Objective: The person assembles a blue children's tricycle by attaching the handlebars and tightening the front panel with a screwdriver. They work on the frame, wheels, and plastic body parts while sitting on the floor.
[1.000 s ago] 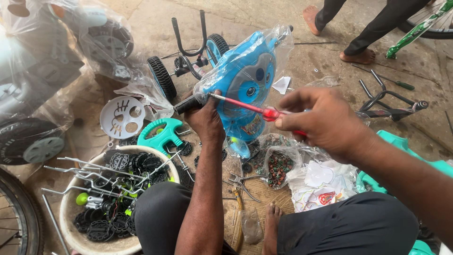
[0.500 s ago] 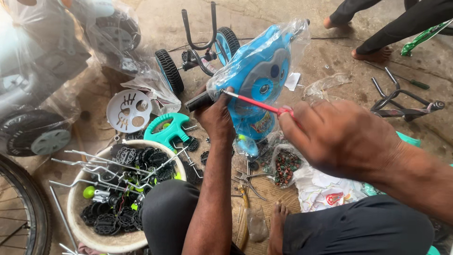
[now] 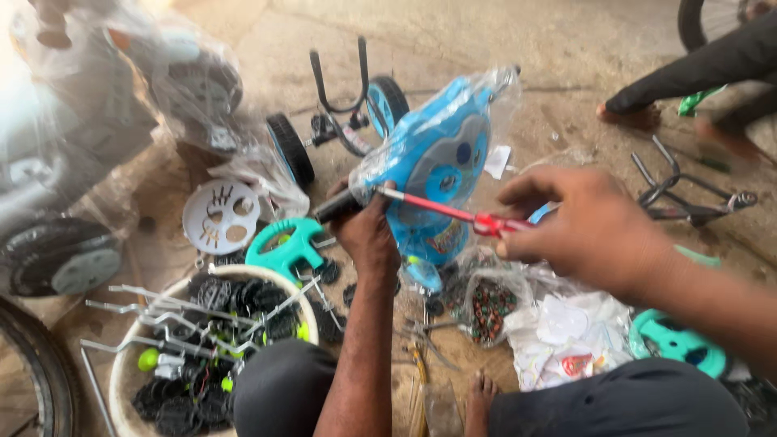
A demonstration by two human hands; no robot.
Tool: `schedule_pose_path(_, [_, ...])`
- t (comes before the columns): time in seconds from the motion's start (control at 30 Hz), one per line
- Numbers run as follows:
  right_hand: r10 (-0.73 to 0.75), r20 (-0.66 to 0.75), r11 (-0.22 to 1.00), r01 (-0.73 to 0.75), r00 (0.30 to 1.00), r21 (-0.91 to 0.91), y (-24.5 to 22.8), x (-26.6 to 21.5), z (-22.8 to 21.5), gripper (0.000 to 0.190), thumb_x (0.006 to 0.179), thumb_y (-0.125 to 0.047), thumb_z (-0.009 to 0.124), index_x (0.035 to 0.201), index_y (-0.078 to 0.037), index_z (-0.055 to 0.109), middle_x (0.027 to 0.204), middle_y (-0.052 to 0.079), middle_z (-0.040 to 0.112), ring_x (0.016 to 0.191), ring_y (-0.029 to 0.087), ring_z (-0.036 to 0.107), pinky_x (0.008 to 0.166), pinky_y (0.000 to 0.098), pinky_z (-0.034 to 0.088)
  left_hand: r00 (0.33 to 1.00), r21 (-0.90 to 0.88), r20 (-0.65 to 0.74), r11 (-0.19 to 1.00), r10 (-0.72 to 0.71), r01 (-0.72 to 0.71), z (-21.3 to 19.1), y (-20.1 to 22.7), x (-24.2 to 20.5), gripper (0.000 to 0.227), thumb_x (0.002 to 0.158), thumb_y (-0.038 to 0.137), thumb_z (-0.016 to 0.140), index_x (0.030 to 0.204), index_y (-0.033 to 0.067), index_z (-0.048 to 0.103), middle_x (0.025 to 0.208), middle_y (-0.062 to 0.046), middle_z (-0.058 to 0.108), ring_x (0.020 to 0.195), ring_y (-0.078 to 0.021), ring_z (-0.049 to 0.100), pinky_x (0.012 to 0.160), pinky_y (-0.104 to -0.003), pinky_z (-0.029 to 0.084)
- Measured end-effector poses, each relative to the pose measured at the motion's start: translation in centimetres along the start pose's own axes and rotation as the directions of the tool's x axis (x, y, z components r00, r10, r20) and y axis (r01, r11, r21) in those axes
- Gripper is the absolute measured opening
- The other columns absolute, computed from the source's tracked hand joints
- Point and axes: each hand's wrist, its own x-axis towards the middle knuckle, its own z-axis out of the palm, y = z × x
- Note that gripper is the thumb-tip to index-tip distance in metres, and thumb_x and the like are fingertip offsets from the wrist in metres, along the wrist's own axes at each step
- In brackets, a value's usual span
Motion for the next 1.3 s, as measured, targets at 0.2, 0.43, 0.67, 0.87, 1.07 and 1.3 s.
schedule_pose_path(0.2, [-0.403, 0.253, 0.612, 0.465, 0.879, -0.640, 0.5, -1.4, 0.2, 0.042, 0.083, -0.020, 0.076, 0.122, -0.004, 0.070, 0.086, 0.012, 0.073, 0.067, 0.021, 0.069, 0.053, 0.0359, 0.058, 0.985, 0.022, 0.016, 0.985, -0.170, 0.170, -1.0, -0.3, 0.4, 0.046, 0.079, -0.003, 0.083, 0.120, -0.0007, 0.064, 0.102, -0.009, 0.067, 0.093, -0.0188, 0.066, 0.088, -0.033, 0.058])
schedule_pose_path(0.43, [-0.612, -0.085, 0.700, 0.489, 0.786, -0.521, -1.5, -0.6, -0.3, 0.034, 0.085, -0.026, 0.079, 0.113, -0.009, 0.070, 0.092, 0.012, 0.073, 0.069, 0.017, 0.071, 0.057, 0.0285, 0.056, 0.998, 0.030, 0.001, 0.998, -0.057, 0.057, -0.3, -0.1, 0.0, 0.045, 0.077, -0.005, 0.082, 0.118, -0.0031, 0.065, 0.100, -0.008, 0.070, 0.091, -0.0180, 0.067, 0.087, -0.033, 0.057])
schedule_pose_path(0.67, [-0.100, -0.131, 0.994, 0.104, 0.986, 0.019, -1.3, 0.0, -0.6, 0.041, 0.077, -0.021, 0.081, 0.116, -0.011, 0.071, 0.095, 0.008, 0.076, 0.073, 0.019, 0.074, 0.065, 0.0292, 0.060, 0.994, -0.005, -0.090, 0.998, -0.062, 0.062, -0.1, -0.5, -0.2, 0.045, 0.075, -0.006, 0.082, 0.117, -0.0021, 0.065, 0.099, -0.007, 0.068, 0.088, -0.0170, 0.066, 0.084, -0.034, 0.057])
schedule_pose_path(0.87, [0.042, 0.225, 0.979, 0.006, 0.973, -0.205, -0.1, -0.2, 0.0, 0.047, 0.078, -0.019, 0.083, 0.122, -0.013, 0.068, 0.092, 0.012, 0.075, 0.070, 0.026, 0.071, 0.055, 0.0359, 0.058, 0.998, -0.008, -0.063, 1.000, -0.021, 0.021, -0.8, -1.2, -0.4, 0.052, 0.073, -0.006, 0.084, 0.118, 0.0012, 0.060, 0.101, -0.006, 0.067, 0.091, -0.0162, 0.066, 0.087, -0.031, 0.054])
schedule_pose_path(1.07, [-0.659, 0.107, 0.540, 0.567, 0.745, -0.623, -0.7, -0.2, -0.4, 0.036, 0.082, -0.023, 0.079, 0.110, -0.001, 0.072, 0.091, 0.017, 0.075, 0.072, 0.021, 0.073, 0.056, 0.0322, 0.055, 0.999, 0.007, -0.031, 1.000, 0.012, -0.012, -0.4, -1.0, -0.1, 0.051, 0.074, -0.007, 0.083, 0.118, 0.0008, 0.058, 0.104, -0.008, 0.067, 0.094, -0.0161, 0.067, 0.088, -0.030, 0.056])
schedule_pose_path(1.3, [-0.175, -0.139, 0.983, 0.180, 0.975, 0.029, 0.7, 0.1, -0.3, 0.035, 0.076, -0.025, 0.081, 0.108, -0.011, 0.078, 0.090, 0.007, 0.077, 0.076, 0.016, 0.074, 0.069, 0.0290, 0.061, 1.000, -0.021, -0.006, 1.000, -0.021, 0.021, 0.1, -0.3, 0.4, 0.047, 0.077, -0.006, 0.081, 0.119, 0.0003, 0.059, 0.106, -0.011, 0.067, 0.095, -0.0176, 0.068, 0.089, -0.032, 0.058])
